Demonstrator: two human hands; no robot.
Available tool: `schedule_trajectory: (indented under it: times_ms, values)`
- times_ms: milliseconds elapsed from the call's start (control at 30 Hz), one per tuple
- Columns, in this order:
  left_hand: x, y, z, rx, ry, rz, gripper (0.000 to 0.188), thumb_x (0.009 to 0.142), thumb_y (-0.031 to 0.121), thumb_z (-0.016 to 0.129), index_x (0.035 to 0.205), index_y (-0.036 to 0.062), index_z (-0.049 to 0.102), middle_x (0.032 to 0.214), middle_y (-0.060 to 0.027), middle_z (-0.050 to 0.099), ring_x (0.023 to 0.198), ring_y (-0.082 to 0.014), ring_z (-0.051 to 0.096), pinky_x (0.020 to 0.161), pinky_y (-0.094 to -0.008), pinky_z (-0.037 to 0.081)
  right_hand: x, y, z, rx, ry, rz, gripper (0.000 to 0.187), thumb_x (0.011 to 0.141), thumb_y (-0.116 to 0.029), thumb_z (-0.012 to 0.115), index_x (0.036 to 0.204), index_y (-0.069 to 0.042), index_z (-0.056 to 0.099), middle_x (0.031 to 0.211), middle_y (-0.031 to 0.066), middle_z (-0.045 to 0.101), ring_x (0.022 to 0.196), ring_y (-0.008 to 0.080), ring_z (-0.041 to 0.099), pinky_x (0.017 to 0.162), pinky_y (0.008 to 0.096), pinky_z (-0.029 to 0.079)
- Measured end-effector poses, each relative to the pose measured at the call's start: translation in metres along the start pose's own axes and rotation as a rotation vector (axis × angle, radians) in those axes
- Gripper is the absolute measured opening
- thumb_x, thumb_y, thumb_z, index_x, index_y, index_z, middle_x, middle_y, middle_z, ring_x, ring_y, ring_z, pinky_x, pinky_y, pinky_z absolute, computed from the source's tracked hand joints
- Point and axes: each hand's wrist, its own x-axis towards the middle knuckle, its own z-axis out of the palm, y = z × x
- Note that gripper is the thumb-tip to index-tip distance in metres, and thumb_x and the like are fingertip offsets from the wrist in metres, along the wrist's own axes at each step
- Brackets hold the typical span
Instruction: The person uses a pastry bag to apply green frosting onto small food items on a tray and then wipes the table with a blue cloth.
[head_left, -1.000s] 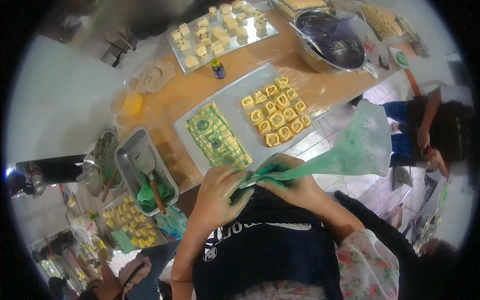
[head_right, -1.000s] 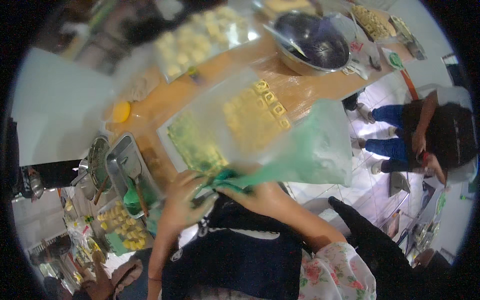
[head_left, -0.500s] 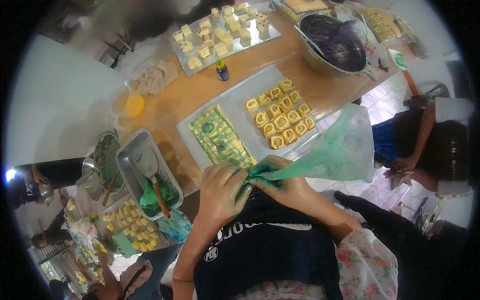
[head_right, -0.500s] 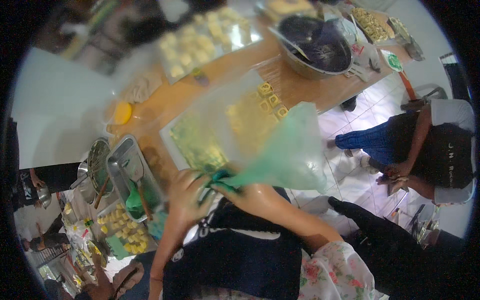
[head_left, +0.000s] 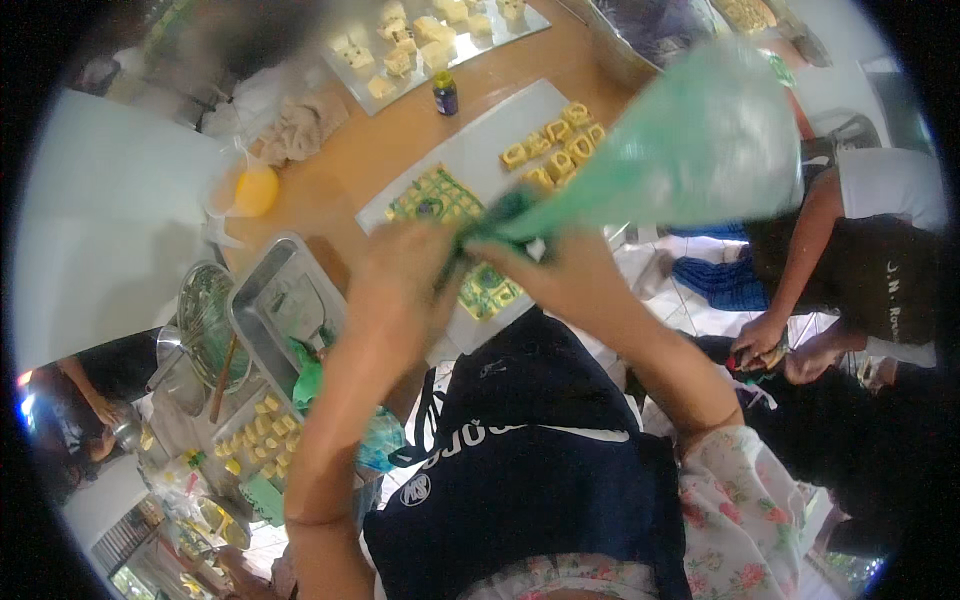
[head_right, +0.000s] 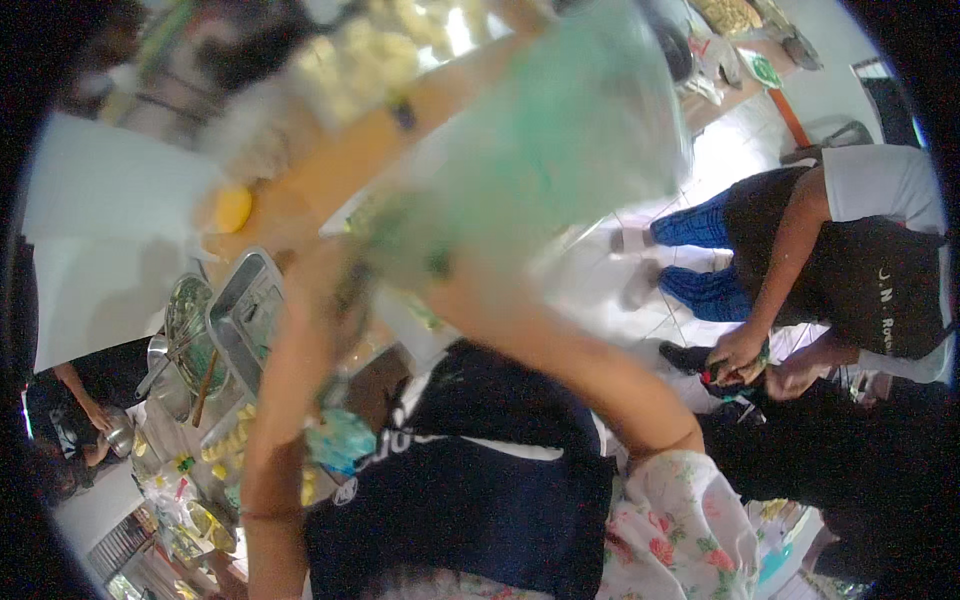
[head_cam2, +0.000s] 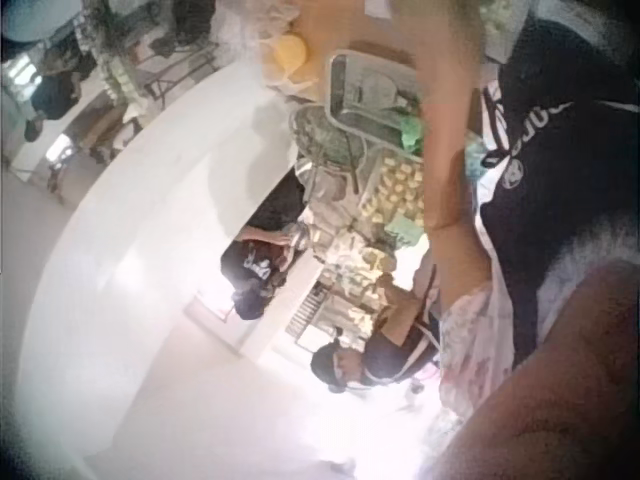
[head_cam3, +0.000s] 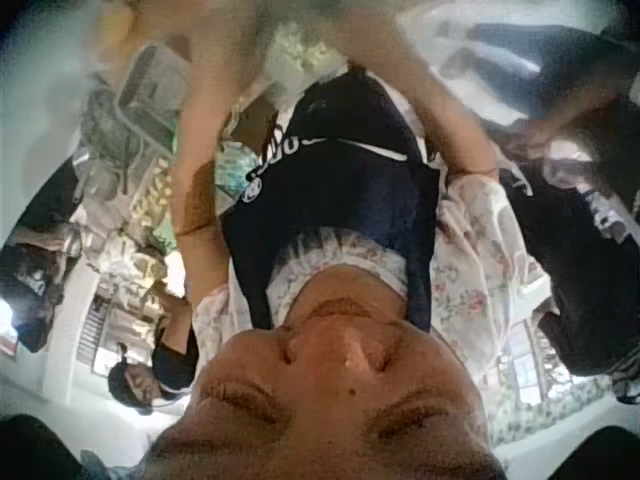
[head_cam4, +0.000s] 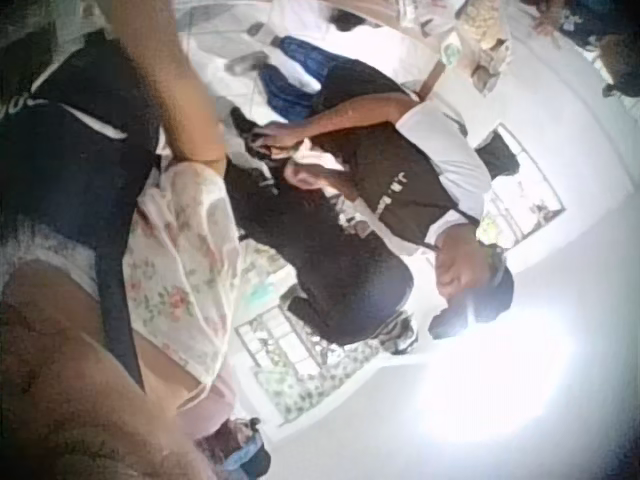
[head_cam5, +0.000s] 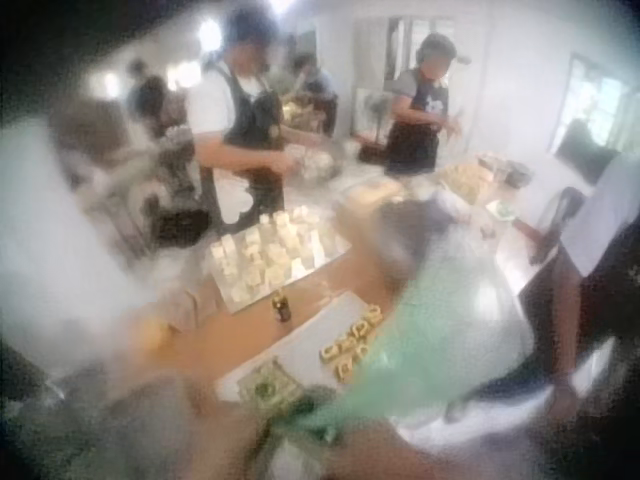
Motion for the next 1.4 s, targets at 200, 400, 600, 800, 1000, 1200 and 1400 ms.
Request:
schedule_trajectory:
  times_ms: [200, 400, 600, 800, 1000, 1200, 1400]
  values:
    - [0.025, -0.021, -0.043, -0.098, -0.057, -0.051, 0.015, 0.075, 0.013, 0.054, 0.077, -0.0017, 0.051, 0.073, -0.0172, 0.052, 0.071, -0.0304, 0.051, 0.063, -0.0360, 0.040, 0.044, -0.032, -0.009, -0.174, -0.083, -0.017, 0.030, 0.076, -0.030, 0.061, 0.082, 0.000, 0.059, 0.068, 0.0076, 0.057, 0.061, 0.0130, 0.052, 0.055, 0.0264, 0.041]
    - [0.023, -0.034, -0.061, -0.298, -0.123, -0.028, 0.016, 0.077, 0.013, 0.052, 0.079, -0.0026, 0.054, 0.072, -0.0154, 0.053, 0.068, -0.0266, 0.051, 0.063, -0.0339, 0.040, 0.060, -0.045, -0.002, -0.096, -0.106, 0.036, 0.025, 0.078, -0.025, 0.059, 0.084, -0.001, 0.060, 0.071, 0.0059, 0.059, 0.066, 0.0116, 0.055, 0.060, 0.0254, 0.044]
    - [0.021, -0.045, -0.059, -0.328, -0.092, 0.076, 0.015, 0.076, 0.012, 0.053, 0.080, -0.0028, 0.054, 0.072, -0.0134, 0.054, 0.068, -0.0237, 0.052, 0.064, -0.0319, 0.040, 0.063, -0.051, 0.010, 0.003, -0.112, -0.054, 0.018, 0.076, -0.019, 0.062, 0.081, -0.001, 0.059, 0.069, 0.0041, 0.058, 0.065, 0.0098, 0.054, 0.059, 0.0242, 0.044]
    - [0.025, -0.047, -0.068, -0.403, -0.147, 0.061, 0.015, 0.076, 0.013, 0.054, 0.079, -0.0018, 0.055, 0.070, -0.0115, 0.053, 0.066, -0.0207, 0.051, 0.062, -0.0299, 0.039, 0.064, -0.050, 0.013, 0.021, 0.000, -0.181, 0.025, 0.072, -0.026, 0.061, 0.072, -0.001, 0.062, 0.063, 0.0175, 0.058, 0.057, 0.0289, 0.058, 0.056, 0.0362, 0.046]
    - [0.027, -0.048, -0.066, -0.458, -0.153, 0.053, 0.018, 0.077, 0.016, 0.055, 0.080, -0.0017, 0.057, 0.069, -0.0089, 0.053, 0.066, -0.0178, 0.050, 0.060, -0.0277, 0.038, 0.065, -0.052, 0.003, 0.057, -0.056, -0.142, 0.017, 0.071, -0.018, 0.065, 0.077, -0.003, 0.060, 0.063, 0.0036, 0.057, 0.058, 0.0097, 0.051, 0.053, 0.0247, 0.041]
    - [0.032, -0.027, -0.071, -0.517, -0.195, -0.029, 0.017, 0.077, 0.014, 0.056, 0.084, -0.0016, 0.060, 0.074, -0.0077, 0.056, 0.070, -0.0153, 0.052, 0.064, -0.0266, 0.039, 0.071, -0.037, -0.013, 0.226, -0.182, -0.134, 0.021, 0.072, -0.020, 0.066, 0.079, -0.001, 0.060, 0.067, 0.0037, 0.059, 0.062, 0.0089, 0.054, 0.056, 0.0221, 0.043]
    - [0.045, -0.003, -0.071, -0.528, -0.213, -0.059, 0.025, 0.075, 0.023, 0.057, 0.076, -0.0020, 0.058, 0.079, -0.0071, 0.058, 0.073, -0.0145, 0.052, 0.067, -0.0263, 0.041, 0.068, -0.031, -0.030, 0.500, -0.218, -0.025, 0.023, 0.072, -0.019, 0.067, 0.082, 0.000, 0.060, 0.073, 0.0044, 0.060, 0.065, 0.0106, 0.056, 0.058, 0.0214, 0.044]
